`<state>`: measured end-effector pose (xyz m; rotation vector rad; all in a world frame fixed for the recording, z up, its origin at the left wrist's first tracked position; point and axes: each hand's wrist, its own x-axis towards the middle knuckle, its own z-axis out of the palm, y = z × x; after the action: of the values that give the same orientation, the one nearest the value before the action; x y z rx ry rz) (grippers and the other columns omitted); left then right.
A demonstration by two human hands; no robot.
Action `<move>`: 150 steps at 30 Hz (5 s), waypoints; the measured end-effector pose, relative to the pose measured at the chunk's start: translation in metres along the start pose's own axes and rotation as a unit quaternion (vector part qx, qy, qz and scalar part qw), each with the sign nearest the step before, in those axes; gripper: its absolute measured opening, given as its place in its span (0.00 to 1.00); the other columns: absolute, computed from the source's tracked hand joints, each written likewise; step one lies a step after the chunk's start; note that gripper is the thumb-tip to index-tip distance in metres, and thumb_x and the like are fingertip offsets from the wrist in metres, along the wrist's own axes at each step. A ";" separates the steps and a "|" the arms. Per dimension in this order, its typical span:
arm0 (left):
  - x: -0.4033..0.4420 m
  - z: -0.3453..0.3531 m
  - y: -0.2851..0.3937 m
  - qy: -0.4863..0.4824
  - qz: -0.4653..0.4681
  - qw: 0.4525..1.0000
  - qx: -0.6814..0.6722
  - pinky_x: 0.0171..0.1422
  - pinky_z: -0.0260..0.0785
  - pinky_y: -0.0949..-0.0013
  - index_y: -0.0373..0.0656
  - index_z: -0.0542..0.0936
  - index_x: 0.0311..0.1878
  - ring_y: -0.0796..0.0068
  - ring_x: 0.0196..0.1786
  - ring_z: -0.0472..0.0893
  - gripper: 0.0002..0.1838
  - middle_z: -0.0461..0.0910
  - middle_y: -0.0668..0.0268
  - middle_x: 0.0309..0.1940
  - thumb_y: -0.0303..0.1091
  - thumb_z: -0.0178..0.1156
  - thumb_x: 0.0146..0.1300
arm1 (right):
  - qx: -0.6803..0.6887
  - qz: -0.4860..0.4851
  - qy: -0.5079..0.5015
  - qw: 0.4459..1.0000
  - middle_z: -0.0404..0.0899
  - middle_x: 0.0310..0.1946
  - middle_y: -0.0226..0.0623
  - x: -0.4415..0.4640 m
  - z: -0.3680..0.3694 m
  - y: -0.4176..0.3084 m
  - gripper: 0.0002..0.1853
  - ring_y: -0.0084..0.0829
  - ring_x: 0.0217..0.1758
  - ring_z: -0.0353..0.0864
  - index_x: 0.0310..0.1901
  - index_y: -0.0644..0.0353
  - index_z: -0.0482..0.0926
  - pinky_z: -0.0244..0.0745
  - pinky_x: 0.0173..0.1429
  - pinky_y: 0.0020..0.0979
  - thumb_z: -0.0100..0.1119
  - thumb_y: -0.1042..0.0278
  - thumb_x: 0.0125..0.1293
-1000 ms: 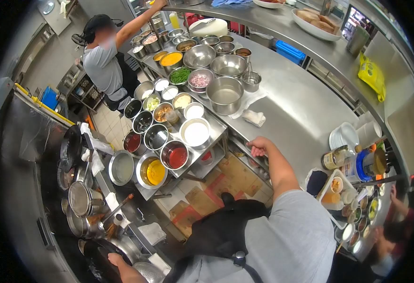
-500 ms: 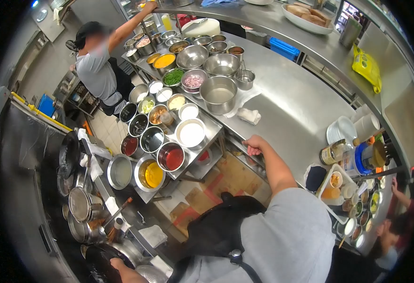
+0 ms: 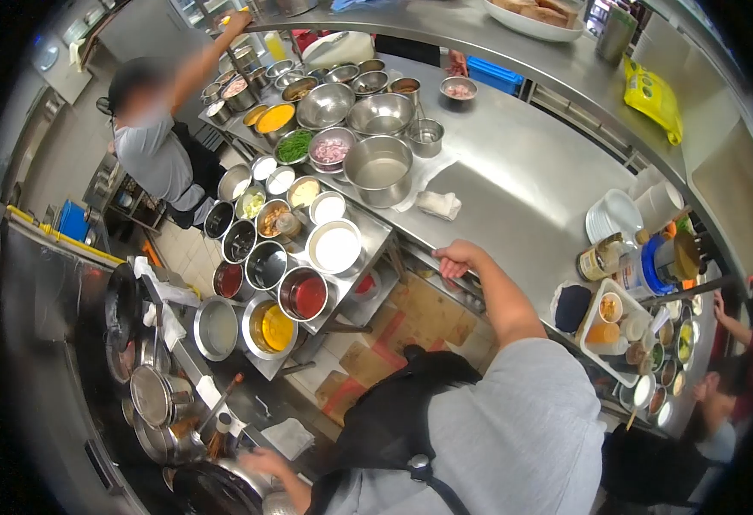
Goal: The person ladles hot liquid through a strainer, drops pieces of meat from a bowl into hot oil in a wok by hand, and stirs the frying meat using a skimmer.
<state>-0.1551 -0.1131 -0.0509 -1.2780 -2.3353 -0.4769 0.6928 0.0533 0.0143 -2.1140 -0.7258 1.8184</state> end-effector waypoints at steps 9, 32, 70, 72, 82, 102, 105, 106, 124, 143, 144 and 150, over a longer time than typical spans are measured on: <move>-0.190 -0.021 0.098 -0.417 -0.061 0.891 -0.167 0.50 0.79 0.54 0.35 0.83 0.42 0.47 0.39 0.85 0.15 0.85 0.50 0.36 0.38 0.55 0.76 | 0.270 -0.126 0.194 0.935 0.85 0.27 0.36 -0.008 -0.093 0.014 0.18 0.27 0.25 0.85 0.39 0.61 0.83 0.83 0.30 0.30 0.54 0.52 0.76; -0.102 -0.077 0.112 -0.621 -0.251 0.686 -0.285 0.40 0.77 0.69 0.39 0.83 0.50 0.72 0.36 0.87 0.13 0.87 0.64 0.37 0.39 0.58 0.76 | 0.665 -0.289 0.349 0.594 0.79 0.54 0.46 0.133 -0.235 -0.054 0.17 0.35 0.51 0.84 0.58 0.72 0.75 0.85 0.51 0.35 0.57 0.77 0.69; -0.092 -0.272 -0.032 0.154 -0.439 0.722 -0.512 0.30 0.62 0.70 0.39 0.73 0.37 0.84 0.26 0.68 0.11 0.74 0.69 0.22 0.33 0.62 0.72 | -0.474 -0.727 -0.337 0.366 0.82 0.39 0.40 -0.323 0.732 -0.121 0.06 0.49 0.41 0.84 0.41 0.55 0.86 0.81 0.46 0.46 0.65 0.68 0.62; -0.102 -0.283 -0.045 0.140 -0.467 0.722 -0.491 0.30 0.63 0.69 0.39 0.73 0.36 0.82 0.25 0.70 0.11 0.75 0.66 0.22 0.33 0.62 0.72 | -0.472 -0.732 -0.349 0.346 0.81 0.37 0.40 -0.333 0.750 -0.102 0.07 0.48 0.42 0.84 0.40 0.55 0.86 0.81 0.47 0.45 0.66 0.68 0.60; -0.104 -0.282 -0.066 0.179 -0.482 0.730 -0.451 0.29 0.63 0.69 0.39 0.73 0.36 0.81 0.25 0.70 0.10 0.74 0.67 0.21 0.32 0.63 0.72 | -0.465 -0.764 -0.365 0.259 0.80 0.30 0.38 -0.336 0.797 -0.083 0.03 0.43 0.38 0.82 0.29 0.57 0.83 0.72 0.48 0.43 0.66 0.70 0.51; 0.050 -0.211 -0.113 0.201 -0.554 0.674 -0.445 0.34 0.75 0.73 0.38 0.76 0.39 0.82 0.31 0.80 0.08 0.80 0.67 0.29 0.32 0.61 0.72 | -0.382 -0.655 -0.591 0.274 0.77 0.25 0.38 -0.375 0.948 -0.300 0.06 0.36 0.27 0.80 0.26 0.62 0.80 0.74 0.33 0.34 0.67 0.74 0.46; 0.061 -0.201 -0.117 0.225 -0.560 0.659 -0.449 0.36 0.78 0.74 0.38 0.76 0.40 0.81 0.34 0.82 0.07 0.81 0.67 0.33 0.30 0.60 0.74 | -0.362 -0.643 -0.620 0.269 0.76 0.24 0.37 -0.382 0.987 -0.324 0.06 0.31 0.26 0.76 0.26 0.63 0.81 0.72 0.33 0.32 0.69 0.73 0.46; 0.062 -0.201 -0.118 0.237 -0.566 0.653 -0.444 0.37 0.80 0.72 0.36 0.77 0.40 0.79 0.35 0.83 0.07 0.81 0.66 0.32 0.30 0.59 0.74 | -0.365 -0.654 -0.612 0.254 0.76 0.23 0.37 -0.386 1.006 -0.328 0.07 0.31 0.26 0.77 0.26 0.63 0.80 0.72 0.33 0.32 0.70 0.72 0.46; -0.063 -0.242 -0.058 0.383 -0.633 0.553 -0.383 0.39 0.80 0.74 0.41 0.74 0.40 0.81 0.35 0.83 0.05 0.84 0.65 0.36 0.29 0.58 0.76 | -0.571 -0.651 -0.413 0.284 0.88 0.41 0.49 -0.280 1.258 -0.184 0.10 0.49 0.50 0.87 0.35 0.57 0.89 0.82 0.58 0.43 0.71 0.63 0.53; -0.081 -0.254 -0.078 0.367 -0.628 0.552 -0.407 0.37 0.76 0.76 0.41 0.75 0.41 0.85 0.35 0.80 0.05 0.82 0.69 0.34 0.29 0.58 0.76 | -0.442 -0.714 -0.513 0.179 0.86 0.47 0.52 -0.247 1.041 -0.150 0.19 0.53 0.52 0.84 0.53 0.63 0.82 0.78 0.61 0.46 0.63 0.61 0.66; -0.085 -0.252 -0.083 0.362 -0.628 0.555 -0.409 0.37 0.76 0.76 0.41 0.75 0.41 0.85 0.35 0.80 0.05 0.82 0.69 0.34 0.29 0.58 0.76 | -0.477 -0.724 -0.475 0.151 0.85 0.49 0.52 -0.238 1.027 -0.145 0.22 0.53 0.55 0.83 0.57 0.63 0.80 0.76 0.64 0.47 0.63 0.60 0.66; -0.080 -0.250 -0.103 0.309 -0.607 0.591 -0.433 0.39 0.77 0.77 0.40 0.77 0.44 0.84 0.36 0.82 0.03 0.84 0.67 0.37 0.29 0.58 0.75 | -0.449 -0.754 -0.443 0.183 0.84 0.43 0.49 -0.231 1.019 -0.135 0.20 0.50 0.54 0.81 0.57 0.62 0.76 0.71 0.62 0.49 0.62 0.64 0.67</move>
<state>-0.1532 -0.3448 0.1097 0.5922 -1.8999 -2.2091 -0.3498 -0.0805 0.0908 0.8305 -2.8273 0.6874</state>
